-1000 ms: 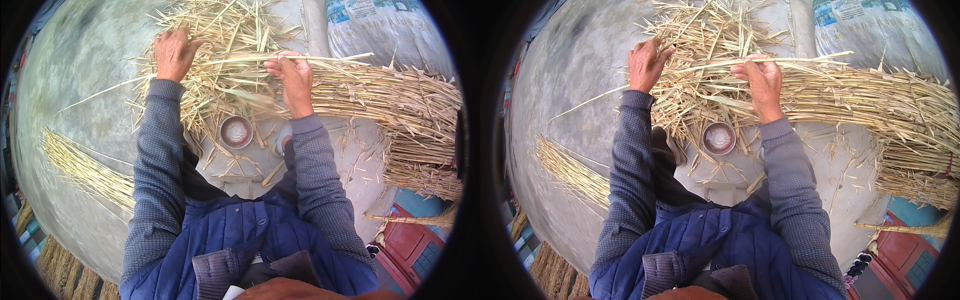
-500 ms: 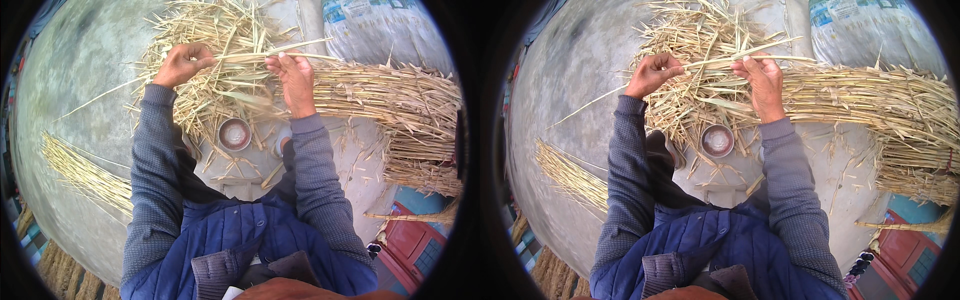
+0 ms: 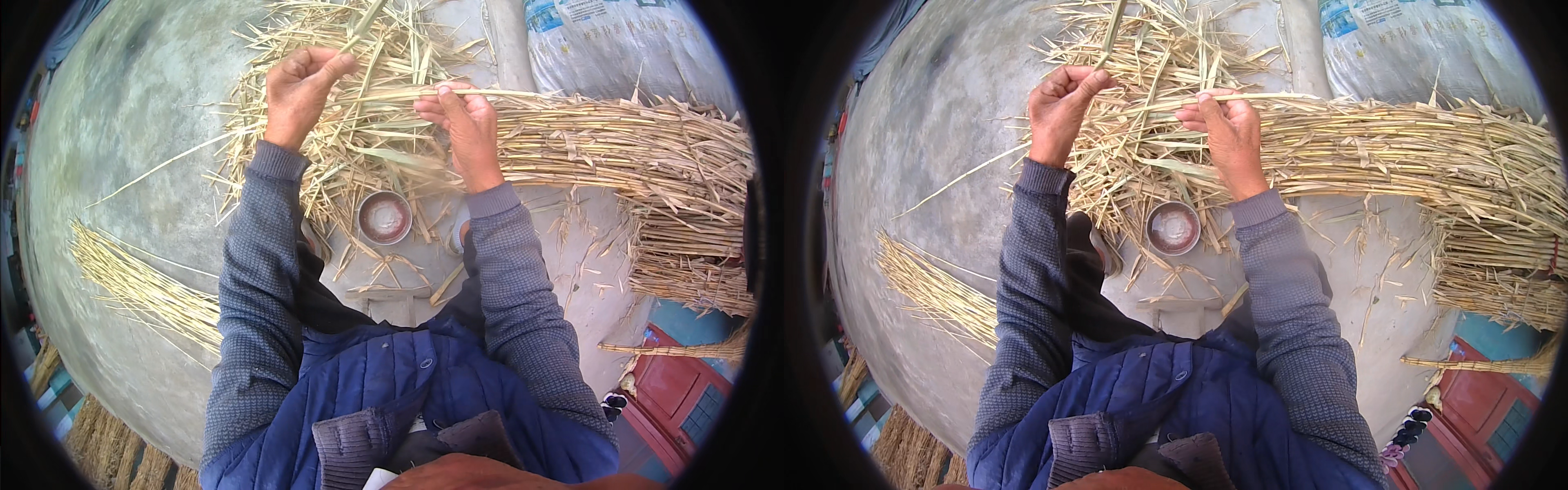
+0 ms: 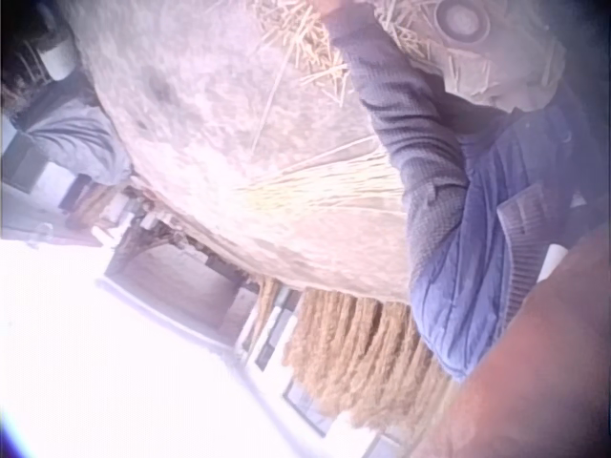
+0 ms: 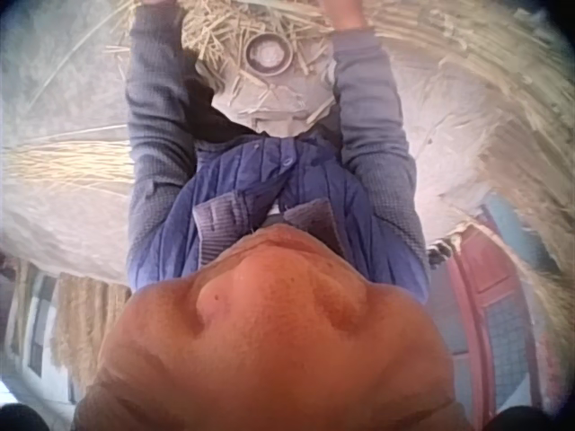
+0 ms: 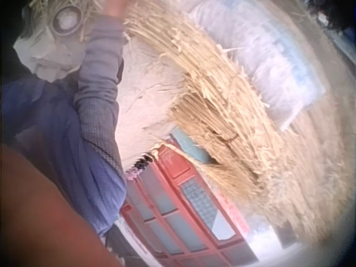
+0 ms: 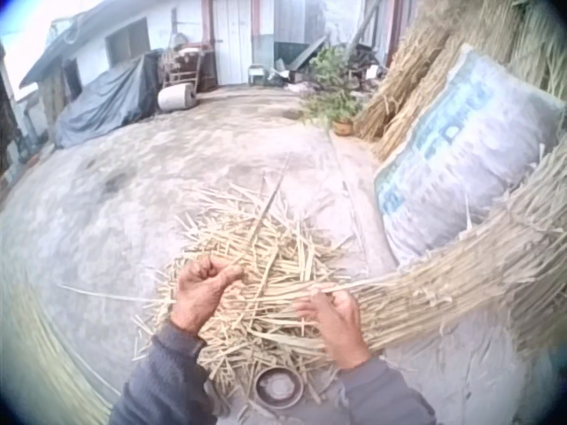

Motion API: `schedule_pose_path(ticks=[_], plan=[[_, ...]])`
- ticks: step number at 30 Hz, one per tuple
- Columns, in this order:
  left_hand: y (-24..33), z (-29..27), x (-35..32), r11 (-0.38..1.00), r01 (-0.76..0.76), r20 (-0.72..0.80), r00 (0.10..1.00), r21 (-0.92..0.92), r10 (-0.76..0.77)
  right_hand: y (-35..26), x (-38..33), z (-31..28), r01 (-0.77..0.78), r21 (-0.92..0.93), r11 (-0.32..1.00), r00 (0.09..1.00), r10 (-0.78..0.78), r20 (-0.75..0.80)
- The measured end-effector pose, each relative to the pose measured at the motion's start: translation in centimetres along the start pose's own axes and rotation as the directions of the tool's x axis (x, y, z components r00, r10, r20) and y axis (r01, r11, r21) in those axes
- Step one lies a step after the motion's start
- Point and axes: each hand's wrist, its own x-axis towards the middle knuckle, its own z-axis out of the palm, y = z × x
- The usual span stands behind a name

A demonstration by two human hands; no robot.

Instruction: The person sits on the floor and repeatedly picks up dried plant stalks, strips off the outer layers by hand, and places the processed pieces into a pile. The person continues this repetitive action throughout the clip.

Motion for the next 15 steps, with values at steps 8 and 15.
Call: schedule_pose_path(ticks=[8, 15], plan=[[-0.9, -3.1, 0.9, 0.356, -0.246, 0.133, 0.94, 0.901, 0.313, -0.1, 0.3, -0.4, -0.009, 0.026, 1.0, 0.999, 0.008, 0.033], [-0.9, -0.5, -0.5, 0.771, -0.23, 0.39, 0.92, 0.593, -0.025, -0.4, 0.1, 0.5, -0.063, 0.018, 0.998, 0.997, 0.063, -0.036]])
